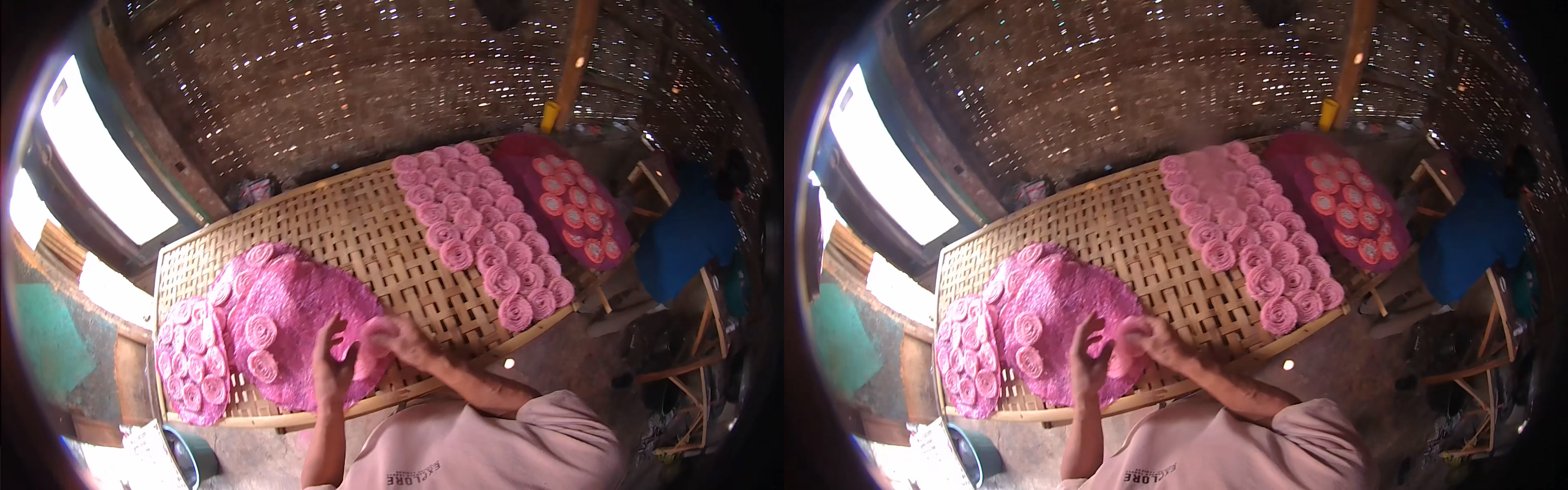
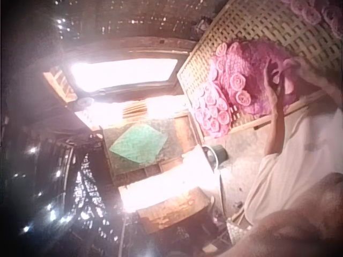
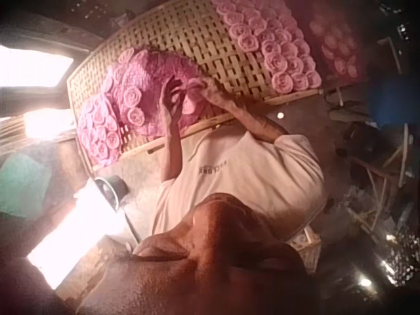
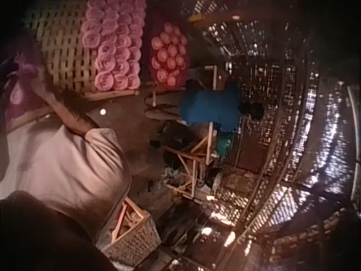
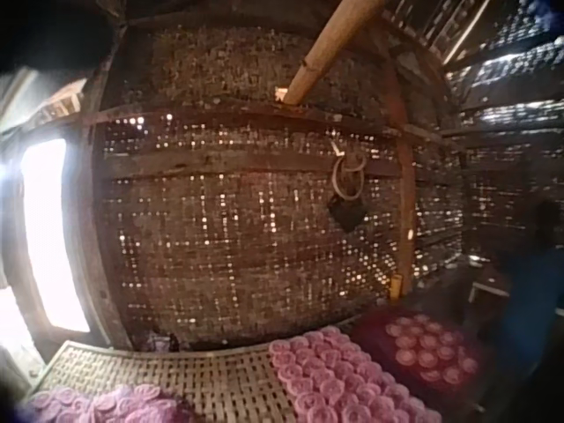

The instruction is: The person arranges pink fabric roses on a woven bamboo tray, picking them from a pile and placing them in neat rows. The person continues to fill the tray with the roses, creating a dense, uniform pattern.

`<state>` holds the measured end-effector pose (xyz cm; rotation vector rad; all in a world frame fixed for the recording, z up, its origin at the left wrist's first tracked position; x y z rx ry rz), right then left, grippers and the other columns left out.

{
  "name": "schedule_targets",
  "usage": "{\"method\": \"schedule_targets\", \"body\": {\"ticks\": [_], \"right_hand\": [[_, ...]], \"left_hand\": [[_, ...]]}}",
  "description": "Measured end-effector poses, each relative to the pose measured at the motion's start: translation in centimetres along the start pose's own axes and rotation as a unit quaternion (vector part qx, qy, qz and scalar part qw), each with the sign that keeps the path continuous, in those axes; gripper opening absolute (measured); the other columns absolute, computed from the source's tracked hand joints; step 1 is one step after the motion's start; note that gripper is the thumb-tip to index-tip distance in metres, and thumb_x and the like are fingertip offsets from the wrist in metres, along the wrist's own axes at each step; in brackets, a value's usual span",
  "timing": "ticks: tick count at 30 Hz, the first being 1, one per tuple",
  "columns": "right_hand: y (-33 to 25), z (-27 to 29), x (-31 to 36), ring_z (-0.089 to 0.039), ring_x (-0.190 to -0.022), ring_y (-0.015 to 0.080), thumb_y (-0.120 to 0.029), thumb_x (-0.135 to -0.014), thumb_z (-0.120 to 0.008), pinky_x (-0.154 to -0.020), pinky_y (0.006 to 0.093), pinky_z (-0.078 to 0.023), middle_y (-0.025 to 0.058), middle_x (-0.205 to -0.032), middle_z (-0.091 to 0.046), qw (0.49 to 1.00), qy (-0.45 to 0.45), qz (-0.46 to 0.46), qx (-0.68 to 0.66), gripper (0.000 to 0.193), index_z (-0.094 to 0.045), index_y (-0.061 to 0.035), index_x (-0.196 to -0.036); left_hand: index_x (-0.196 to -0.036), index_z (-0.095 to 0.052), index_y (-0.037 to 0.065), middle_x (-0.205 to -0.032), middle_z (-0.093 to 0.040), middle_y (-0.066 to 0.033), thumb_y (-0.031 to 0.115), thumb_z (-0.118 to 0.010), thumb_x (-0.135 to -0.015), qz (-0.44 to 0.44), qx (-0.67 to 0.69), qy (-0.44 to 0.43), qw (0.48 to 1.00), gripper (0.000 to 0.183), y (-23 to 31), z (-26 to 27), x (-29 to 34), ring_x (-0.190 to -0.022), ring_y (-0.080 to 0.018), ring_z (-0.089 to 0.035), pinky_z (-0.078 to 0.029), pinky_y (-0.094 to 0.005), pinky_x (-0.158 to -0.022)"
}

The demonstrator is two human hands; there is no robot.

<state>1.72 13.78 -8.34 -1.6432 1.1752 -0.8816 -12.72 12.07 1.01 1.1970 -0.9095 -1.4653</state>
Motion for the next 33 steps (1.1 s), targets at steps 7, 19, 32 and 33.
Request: {"method": "schedule_targets", "body": {"ticks": [7, 19, 32, 33], "right_hand": [[-2.9, 3.5, 0.9, -0.061, -0.087, 0.0095, -0.016, -0.089, -0.072, -0.081, 0.0268, -0.051, 0.0002, -0.097, -0.067, 0.996, 0.085, -0.002, -0.007, 0.023, -0.068, -0.0036, -0.108], [-1.1, 6.5, 3.5, -0.068, -0.09, 0.0189, -0.02, -0.089, -0.073, -0.076, 0.0389, -0.06, 0.0041, -0.1, -0.068, 0.937, 0.21, -0.111, -0.258, 0.022, -0.067, -0.0088, -0.107], [-2.3, 9.5, 4.0, -0.068, -0.092, 0.0216, -0.019, -0.088, -0.075, -0.075, 0.0409, -0.061, 0.0086, -0.105, -0.066, 0.931, 0.263, -0.064, -0.243, 0.031, -0.063, -0.0018, -0.111], [-2.5, 9.3, 4.0, -0.068, -0.091, 0.0209, -0.02, -0.088, -0.076, -0.073, 0.0399, -0.061, 0.0079, -0.104, -0.067, 0.935, 0.267, -0.055, -0.228, 0.031, -0.063, -0.0025, -0.11]], "left_hand": [[-0.13, -0.059, 0.004, -0.112, -0.065, -0.0129, 0.009, -0.072, -0.076, -0.069, -0.309, -0.092, 0.944, 0.056, -0.5, -3.3, 0.4, -0.111, -0.0328, -0.056, -0.045, -0.0444, -0.097], [-0.095, -0.071, 0.004, -0.094, -0.065, -0.0117, -0.007, -0.07, -0.071, -0.104, -0.135, -0.027, 0.985, 0.026, 2.2, -4.1, 0.2, -0.088, -0.0305, -0.066, -0.053, -0.0372, -0.076], [-0.11, -0.068, 0.0, -0.107, -0.071, -0.01, -0.003, -0.062, -0.084, 0.076, 0.113, -0.072, 0.988, 0.026, -1.8, -7.3, 0.4, -0.094, -0.0143, -0.066, -0.051, -0.0289, -0.083], [-0.11, -0.066, 0.0, -0.106, -0.071, -0.0103, -0.003, -0.061, -0.085, 0.093, 0.161, -0.077, 0.98, 0.026, -3.2, -7.7, 0.5, -0.093, -0.0135, -0.065, -0.051, -0.0278, -0.08]]}}
Point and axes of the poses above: each hand's wrist, its own x-axis away from the middle knuckle, its own z-axis out of the back of the hand, y = z × x, the point moved 10 cm from there along -x, towards the middle knuckle
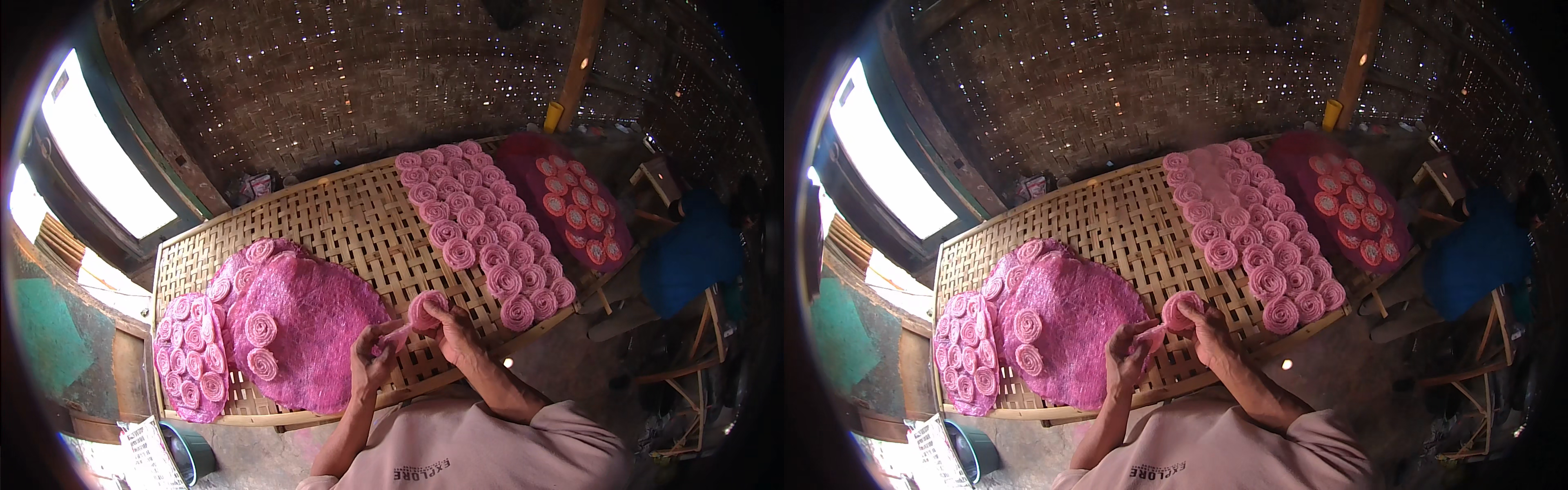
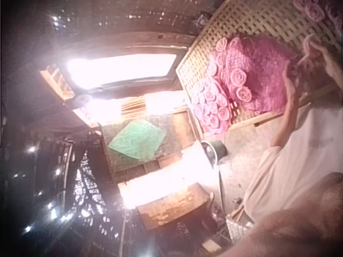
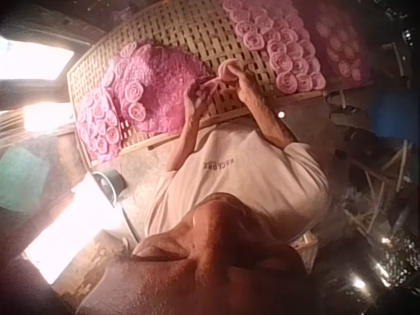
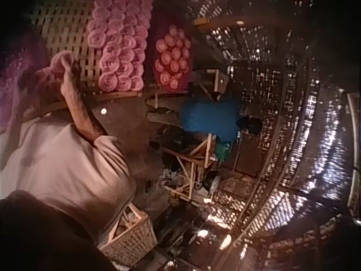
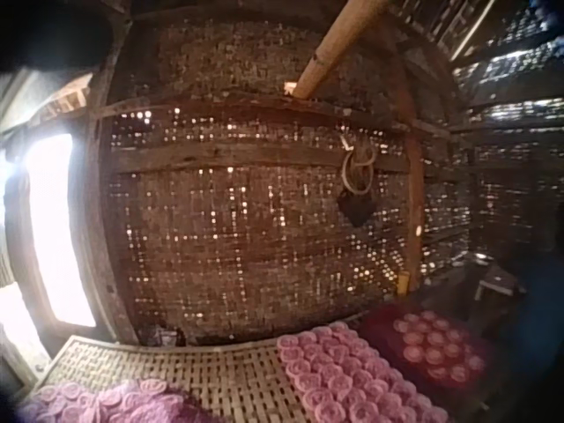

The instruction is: The person arranges pink fabric roses on a woven bamboo tray, picking them from a pile and placing them in neat rows. The person continues to fill the tray with the roses, creating a dense, uniform pattern.

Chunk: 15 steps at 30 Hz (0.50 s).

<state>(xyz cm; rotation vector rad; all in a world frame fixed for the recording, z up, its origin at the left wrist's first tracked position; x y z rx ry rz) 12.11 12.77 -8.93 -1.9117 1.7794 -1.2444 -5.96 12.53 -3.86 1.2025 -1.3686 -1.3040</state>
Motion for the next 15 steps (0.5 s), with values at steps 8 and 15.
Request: {"method": "schedule_targets", "body": {"ticks": [8, 15], "right_hand": [[0.6, 0.7, 0.1, -0.068, -0.086, 0.0171, -0.022, -0.089, -0.074, -0.064, 0.0328, -0.058, 0.0049, -0.101, -0.068, 0.999, 0.022, -0.019, -0.02, 0.029, -0.064, -0.0067, -0.111], [-4.5, 1.9, -1.0, -0.066, -0.087, 0.0147, -0.017, -0.092, -0.068, -0.069, 0.0311, -0.057, 0.0044, -0.098, -0.068, 0.978, 0.024, 0.119, 0.168, 0.02, -0.066, -0.0049, -0.108]], "left_hand": [[-0.099, -0.057, 0.004, -0.107, -0.069, -0.0168, 0.0, -0.063, -0.085, 0.005, 0.26, -0.022, 0.965, 0.016, -1.2, -0.8, 0.3, -0.088, -0.0171, -0.067, -0.051, -0.0235, -0.064], [-0.101, -0.056, 0.002, -0.106, -0.069, -0.0181, 0.002, -0.072, -0.082, -0.002, 0.283, -0.015, 0.959, 0.024, -0.4, -0.4, 0.5, -0.1, -0.0244, -0.067, -0.055, -0.0342, -0.084]]}}
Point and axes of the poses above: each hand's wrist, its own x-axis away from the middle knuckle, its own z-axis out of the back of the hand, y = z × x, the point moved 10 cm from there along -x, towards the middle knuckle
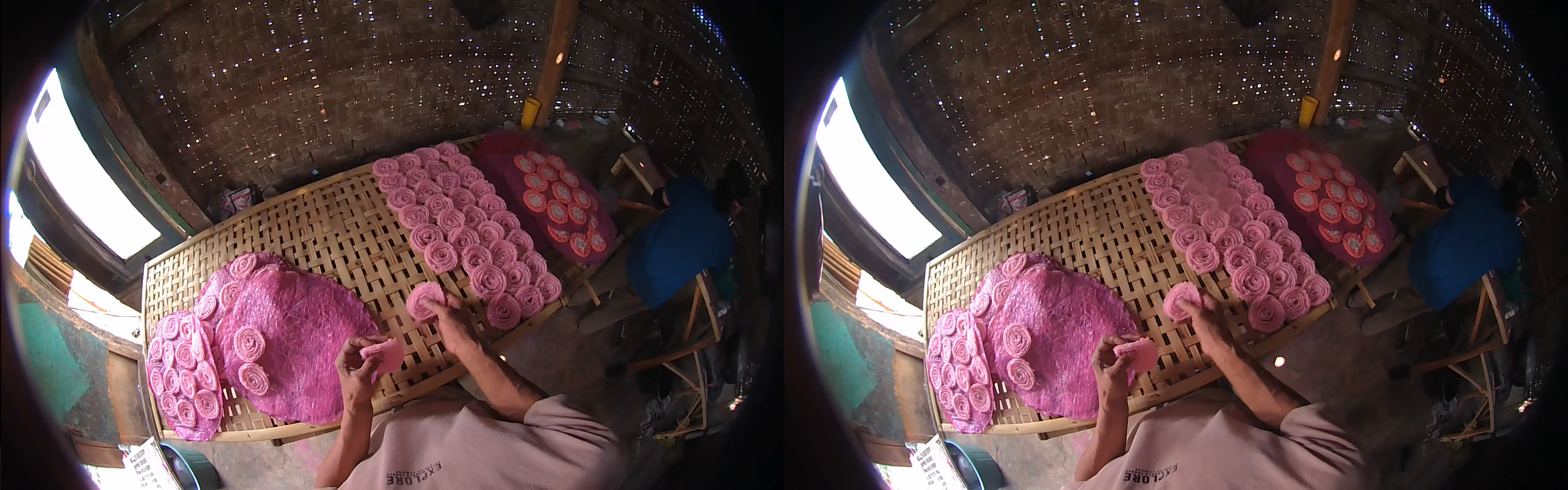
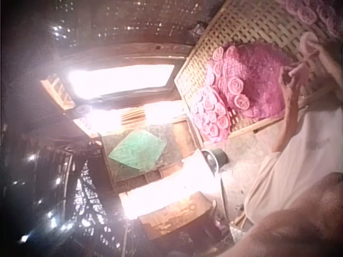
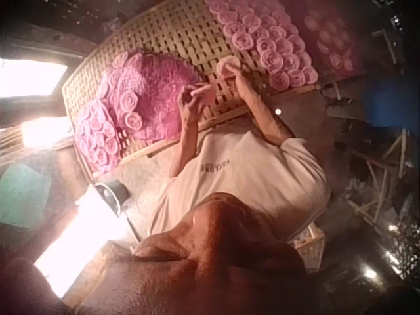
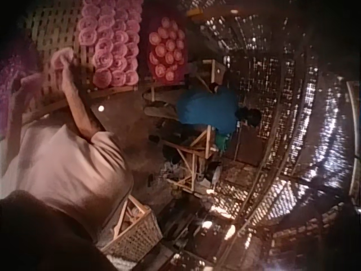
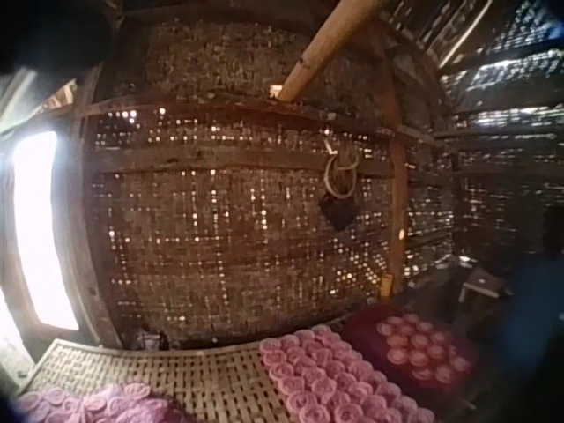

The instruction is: The person arranges pink fabric roses on a woven bamboo tray, picking them from a pile and placing them in neat rows. The person continues to fill the tray with the roses, creating a dense, uniform pattern.

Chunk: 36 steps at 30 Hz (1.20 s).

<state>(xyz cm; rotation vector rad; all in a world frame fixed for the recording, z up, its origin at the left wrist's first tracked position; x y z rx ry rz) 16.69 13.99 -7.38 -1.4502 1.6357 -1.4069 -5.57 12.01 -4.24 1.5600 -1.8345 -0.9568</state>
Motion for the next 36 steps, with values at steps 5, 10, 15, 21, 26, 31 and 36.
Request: {"method": "schedule_targets", "body": {"ticks": [5, 10, 15, 21, 26, 31, 36], "right_hand": [[-4.8, 4.6, -3.7, -0.067, -0.09, 0.0308, -0.015, -0.085, -0.071, -0.079, 0.0388, -0.053, 0.0157, -0.1, -0.069, 0.89, 0.076, 0.213, 0.395, 0.035, -0.063, -0.0017, -0.117], [-8.5, 3.5, -2.7, -0.064, -0.1, 0.0394, -0.015, -0.084, -0.072, -0.086, 0.0418, -0.051, 0.0191, -0.107, -0.069, 0.758, 0.121, 0.25, 0.59, 0.039, -0.063, -0.0018, -0.12], [-5.6, -1.5, 1.2, -0.065, -0.101, 0.0237, -0.018, -0.088, -0.074, -0.088, 0.0351, -0.051, 0.0124, -0.115, -0.068, 0.914, -0.048, 0.188, 0.355, 0.043, -0.061, -0.0025, -0.125], [3.4, -4.5, 3.2, -0.062, -0.091, 0.0125, -0.021, -0.085, -0.075, -0.082, 0.0298, -0.051, 0.0031, -0.1, -0.068, 0.97, -0.186, 0.021, 0.152, 0.032, -0.068, -0.003, -0.111], [-2.6, 2.5, 1.6, -0.064, -0.088, 0.0174, -0.016, -0.082, -0.073, -0.081, 0.0326, -0.052, 0.0087, -0.096, -0.069, 0.948, -0.032, 0.132, 0.286, 0.028, -0.067, -0.0011, -0.105], [-6.4, 6.5, 1.2, -0.067, -0.092, 0.0255, -0.007, -0.085, -0.07, -0.081, 0.0354, -0.052, 0.0124, -0.1, -0.07, 0.893, 0.071, 0.22, 0.387, 0.028, -0.065, -0.0018, -0.112], [-10.1, 4.4, 4.9, -0.056, -0.112, 0.0344, -0.007, -0.082, -0.072, -0.097, 0.0456, -0.042, 0.0128, -0.118, -0.063, 0.728, 0.175, 0.358, 0.559, 0.038, -0.064, -0.0054, -0.119]], "left_hand": [[-0.105, -0.061, 0.002, -0.099, -0.07, -0.0092, -0.003, -0.074, -0.083, 0.022, -0.062, 0.075, 0.995, 0.026, -0.3, 2.0, 1.2, -0.092, -0.0166, -0.067, -0.054, -0.03, -0.081], [-0.109, -0.062, 0.001, -0.097, -0.069, -0.0055, -0.003, -0.073, -0.085, 0.017, -0.074, 0.078, 0.994, 0.026, 0.2, 2.0, 1.5, -0.09, -0.0125, -0.066, -0.054, -0.0253, -0.078], [-0.117, -0.061, -0.001, -0.101, -0.069, -0.0058, -0.002, -0.071, -0.088, 0.026, -0.093, 0.054, 0.994, 0.031, 1.1, 0.0, 0.8, -0.09, -0.0114, -0.066, -0.053, -0.0232, -0.076], [-0.136, -0.055, 0.004, -0.123, -0.066, -0.0096, 0.001, -0.073, -0.085, -0.008, -0.3, -0.013, 0.954, 0.053, 3.6, -0.6, 0.5, -0.113, -0.0191, -0.061, -0.051, -0.0305, -0.092], [-0.142, -0.05, 0.01, -0.142, -0.054, -0.0139, 0.014, -0.072, -0.086, -0.18, -0.652, 0.145, 0.722, 0.061, 11.9, 7.0, 0.8, -0.136, -0.0327, -0.045, -0.037, -0.0451, -0.115], [-0.138, -0.052, 0.005, -0.146, -0.047, -0.0213, 0.024, -0.068, -0.089, -0.134, -0.833, 0.201, 0.497, 0.055, 15.2, 15.9, -0.4, -0.138, -0.0386, -0.04, -0.031, -0.0491, -0.117], [-0.133, -0.053, 0.0, -0.143, -0.049, -0.0235, 0.022, -0.066, -0.089, -0.12, -0.826, 0.154, 0.528, 0.051, 14.7, 12.1, -2.5, -0.137, -0.0412, -0.04, -0.03, -0.0488, -0.115]]}}
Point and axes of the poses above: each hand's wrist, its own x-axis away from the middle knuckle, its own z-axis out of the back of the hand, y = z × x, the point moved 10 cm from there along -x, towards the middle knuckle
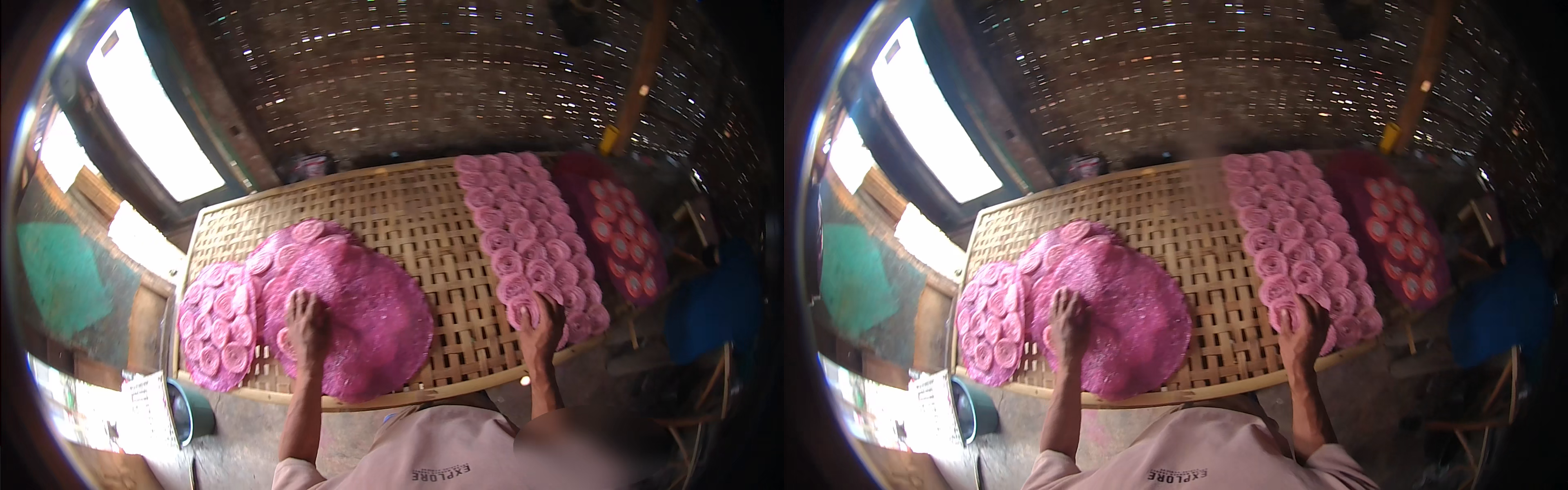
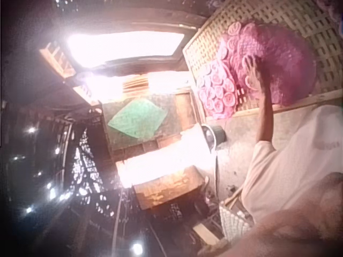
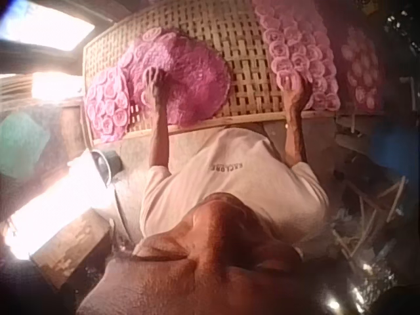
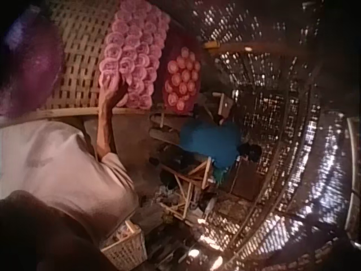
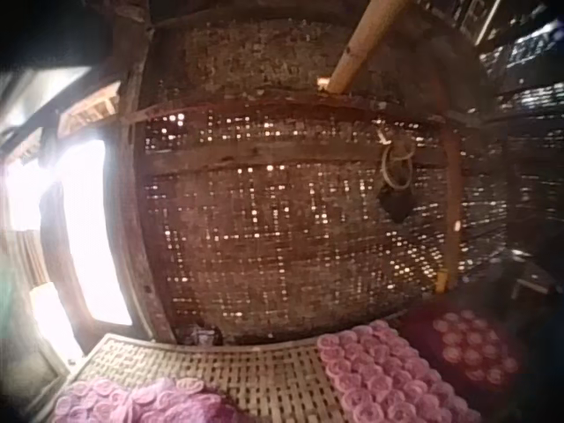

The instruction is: The person arranges pink fabric roses on a woven bamboo tray, picking them from a pile and placing them in neat rows. The person continues to fill the tray with the roses, creating a dense, uniform pattern.

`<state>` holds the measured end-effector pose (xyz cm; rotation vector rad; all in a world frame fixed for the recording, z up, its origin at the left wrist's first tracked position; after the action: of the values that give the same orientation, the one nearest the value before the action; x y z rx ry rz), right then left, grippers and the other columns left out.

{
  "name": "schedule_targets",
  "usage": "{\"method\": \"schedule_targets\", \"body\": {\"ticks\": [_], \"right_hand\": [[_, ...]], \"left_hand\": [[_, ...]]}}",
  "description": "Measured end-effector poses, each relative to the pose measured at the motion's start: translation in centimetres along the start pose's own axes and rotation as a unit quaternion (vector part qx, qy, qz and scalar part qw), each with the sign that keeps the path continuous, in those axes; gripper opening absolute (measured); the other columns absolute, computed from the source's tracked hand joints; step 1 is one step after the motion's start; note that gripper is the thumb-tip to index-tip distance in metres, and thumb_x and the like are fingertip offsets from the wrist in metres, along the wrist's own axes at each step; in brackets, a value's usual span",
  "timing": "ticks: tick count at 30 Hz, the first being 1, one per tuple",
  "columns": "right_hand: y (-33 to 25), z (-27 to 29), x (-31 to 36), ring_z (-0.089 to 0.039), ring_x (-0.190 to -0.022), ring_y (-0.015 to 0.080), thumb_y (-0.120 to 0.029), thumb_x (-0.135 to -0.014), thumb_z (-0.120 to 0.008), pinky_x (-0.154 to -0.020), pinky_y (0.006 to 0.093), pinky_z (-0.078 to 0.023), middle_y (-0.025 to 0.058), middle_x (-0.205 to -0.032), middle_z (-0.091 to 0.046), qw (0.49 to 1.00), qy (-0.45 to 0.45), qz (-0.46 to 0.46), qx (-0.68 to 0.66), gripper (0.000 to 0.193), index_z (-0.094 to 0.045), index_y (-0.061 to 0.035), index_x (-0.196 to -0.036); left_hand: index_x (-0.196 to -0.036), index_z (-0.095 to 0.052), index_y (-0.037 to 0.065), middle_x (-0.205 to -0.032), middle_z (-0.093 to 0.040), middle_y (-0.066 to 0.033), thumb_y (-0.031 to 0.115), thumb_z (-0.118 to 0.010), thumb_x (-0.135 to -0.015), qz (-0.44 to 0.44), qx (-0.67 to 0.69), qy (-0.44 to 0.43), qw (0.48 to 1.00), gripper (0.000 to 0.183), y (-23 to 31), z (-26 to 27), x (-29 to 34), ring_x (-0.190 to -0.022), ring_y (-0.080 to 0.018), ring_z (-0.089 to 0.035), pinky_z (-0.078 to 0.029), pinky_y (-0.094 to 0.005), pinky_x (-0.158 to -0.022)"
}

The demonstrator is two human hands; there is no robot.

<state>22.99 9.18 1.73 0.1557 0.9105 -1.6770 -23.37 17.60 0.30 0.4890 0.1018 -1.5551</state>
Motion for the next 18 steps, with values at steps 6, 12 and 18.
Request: {"method": "schedule_targets", "body": {"ticks": [6, 12, 18], "right_hand": [[-4.4, -3.1, 1.9, -0.059, -0.11, 0.0317, -0.009, -0.083, -0.072, -0.095, 0.043, -0.047, 0.0121, -0.115, -0.064, 0.983, -0.084, -0.012, -0.162, 0.033, -0.066, -0.003, -0.115], [-7.2, -4.8, 3.3, -0.061, -0.108, 0.0305, -0.01, -0.083, -0.072, -0.096, 0.0408, -0.047, 0.0119, -0.112, -0.065, 0.974, -0.131, 0.019, -0.185, 0.031, -0.067, -0.0037, -0.112], [-10.5, -8.3, 5.0, -0.067, -0.093, 0.0185, -0.015, -0.085, -0.073, -0.079, 0.0301, -0.055, 0.0074, -0.103, -0.07, 0.894, -0.254, -0.064, -0.364, 0.031, -0.068, -0.0038, -0.114]], "left_hand": [[-0.136, -0.054, 0.002, -0.145, -0.049, -0.0215, 0.029, -0.053, -0.097, 0.08, 0.008, 0.013, 0.997, 0.048, -4.4, 0.1, -1.1, -0.138, -0.0366, -0.041, -0.029, -0.0454, -0.116], [-0.131, -0.057, 0.007, -0.111, -0.063, -0.0151, 0.011, -0.067, -0.08, 0.041, 0.036, 0.028, 0.998, 0.052, -5.4, 2.8, -1.1, -0.105, -0.0339, -0.06, -0.045, -0.0461, -0.094], [-0.129, -0.057, 0.011, -0.092, -0.062, -0.0108, -0.005, -0.067, -0.074, 0.059, 0.25, -0.002, 0.966, 0.058, -2.9, 4.2, -1.5, -0.083, -0.0267, -0.064, -0.055, -0.0392, -0.074]]}}
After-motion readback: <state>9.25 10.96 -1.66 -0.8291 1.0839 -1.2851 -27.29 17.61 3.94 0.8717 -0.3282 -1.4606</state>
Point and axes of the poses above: each hand's wrist, its own x-axis away from the middle knuckle, its own z-axis out of the back of the hand, y = z × x, the point moved 10 cm from there along -x, towards the middle knuckle
